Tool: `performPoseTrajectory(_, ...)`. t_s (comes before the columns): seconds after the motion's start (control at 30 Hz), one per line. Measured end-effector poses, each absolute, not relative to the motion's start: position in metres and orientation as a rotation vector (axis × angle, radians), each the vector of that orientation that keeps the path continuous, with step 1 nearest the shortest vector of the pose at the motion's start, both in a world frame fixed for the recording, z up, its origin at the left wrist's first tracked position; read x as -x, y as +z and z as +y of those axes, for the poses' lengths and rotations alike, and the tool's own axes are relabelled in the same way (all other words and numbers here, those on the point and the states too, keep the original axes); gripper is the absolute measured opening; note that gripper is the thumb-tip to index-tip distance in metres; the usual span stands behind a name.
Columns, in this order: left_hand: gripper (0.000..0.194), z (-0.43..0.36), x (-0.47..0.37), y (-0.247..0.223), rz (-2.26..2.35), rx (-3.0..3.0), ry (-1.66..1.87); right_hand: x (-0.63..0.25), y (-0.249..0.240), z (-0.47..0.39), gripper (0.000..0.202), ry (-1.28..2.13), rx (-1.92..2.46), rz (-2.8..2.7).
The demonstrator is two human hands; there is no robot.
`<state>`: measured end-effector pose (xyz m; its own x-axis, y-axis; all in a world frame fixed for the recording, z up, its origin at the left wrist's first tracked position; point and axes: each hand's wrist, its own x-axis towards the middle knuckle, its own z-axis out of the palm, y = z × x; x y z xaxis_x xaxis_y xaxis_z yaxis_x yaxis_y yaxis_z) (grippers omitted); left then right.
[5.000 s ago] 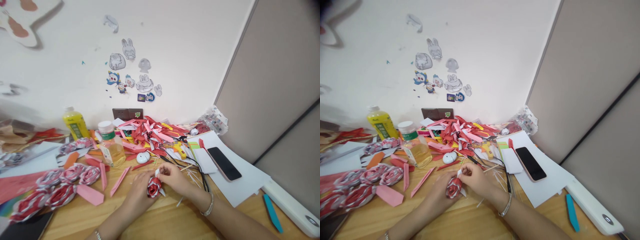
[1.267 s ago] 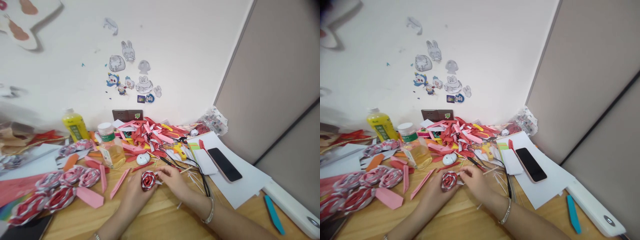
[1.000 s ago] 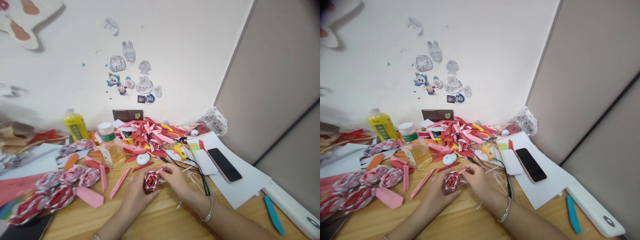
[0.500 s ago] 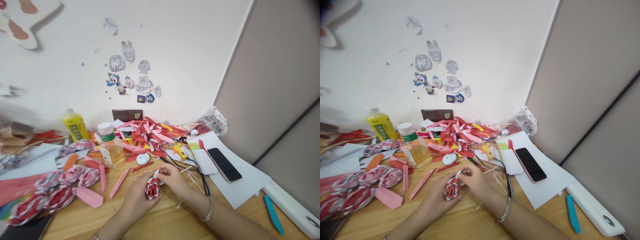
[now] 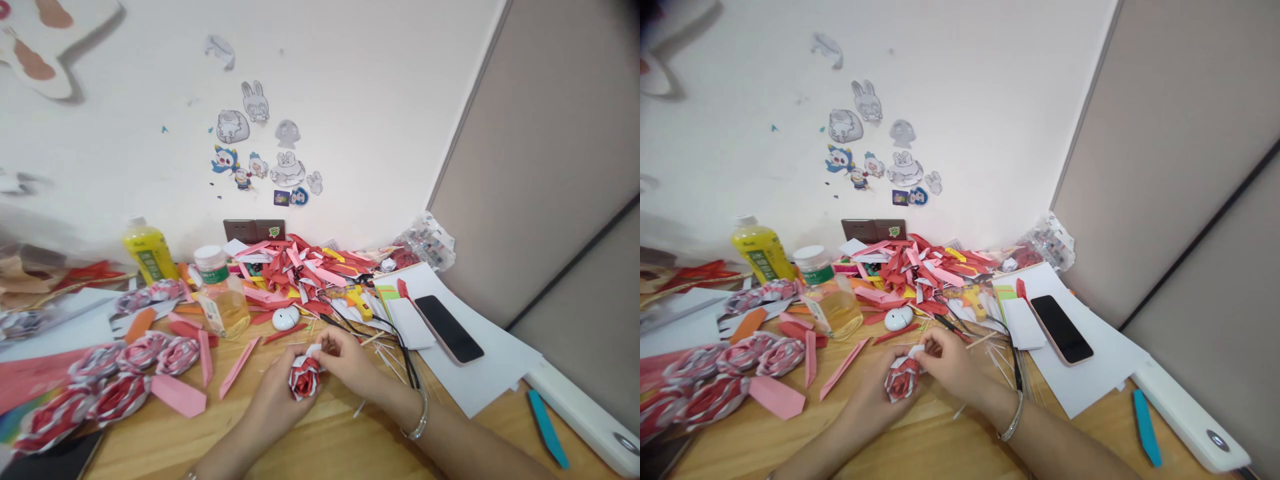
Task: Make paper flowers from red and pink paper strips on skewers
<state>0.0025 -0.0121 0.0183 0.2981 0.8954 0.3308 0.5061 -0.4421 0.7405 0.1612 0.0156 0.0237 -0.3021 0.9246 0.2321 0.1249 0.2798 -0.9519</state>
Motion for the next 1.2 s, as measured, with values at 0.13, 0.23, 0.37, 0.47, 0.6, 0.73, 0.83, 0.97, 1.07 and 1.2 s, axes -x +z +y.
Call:
performPoseTrajectory(0.13, 0.03, -0.012, -0.003, 0.018, 1.242, -2.062, 0.998, -0.159, 0.023, 0.014, 0.01, 0.975, 1.057, -1.704)
performPoseTrajectory(0.23, 0.029, -0.012, -0.003, 0.019, 1.256, -2.065, 0.996, -0.16, 0.021, 0.016, 0.012, 1.043, 1.039, -1.694)
performPoseTrajectory(0.37, 0.024, -0.013, -0.004, 0.02, 1.306, -2.061, 0.978, -0.164, 0.021, 0.02, 0.008, 1.211, 0.934, -1.693)
performPoseTrajectory(0.47, 0.025, -0.012, -0.003, 0.018, 1.306, -2.074, 0.964, -0.167, 0.023, 0.022, 0.011, 1.261, 0.92, -1.699)
performPoseTrajectory(0.6, 0.028, -0.011, -0.002, 0.013, 1.288, -2.133, 0.927, -0.172, 0.027, 0.023, 0.011, 1.301, 0.939, -1.767)
performPoseTrajectory(0.73, 0.029, -0.012, -0.002, 0.011, 1.308, -2.172, 0.887, -0.172, 0.035, 0.019, 0.006, 1.115, 0.995, -1.919)
performPoseTrajectory(0.83, 0.027, -0.013, -0.003, 0.011, 1.312, -2.17, 0.891, -0.169, 0.041, 0.013, 0.01, 0.763, 0.995, -2.085)
performPoseTrajectory(0.97, 0.028, -0.011, -0.003, 0.012, 1.276, -2.161, 0.948, -0.165, 0.04, 0.01, 0.014, 0.595, 0.947, -2.121)
performPoseTrajectory(1.07, 0.031, -0.009, -0.002, 0.015, 1.261, -2.111, 1.011, -0.165, 0.036, 0.012, 0.016, 0.761, 0.949, -1.993)
performPoseTrajectory(1.2, 0.034, -0.009, -0.001, 0.019, 1.271, -2.076, 1.017, -0.166, 0.032, 0.016, 0.024, 0.876, 0.953, -1.917)
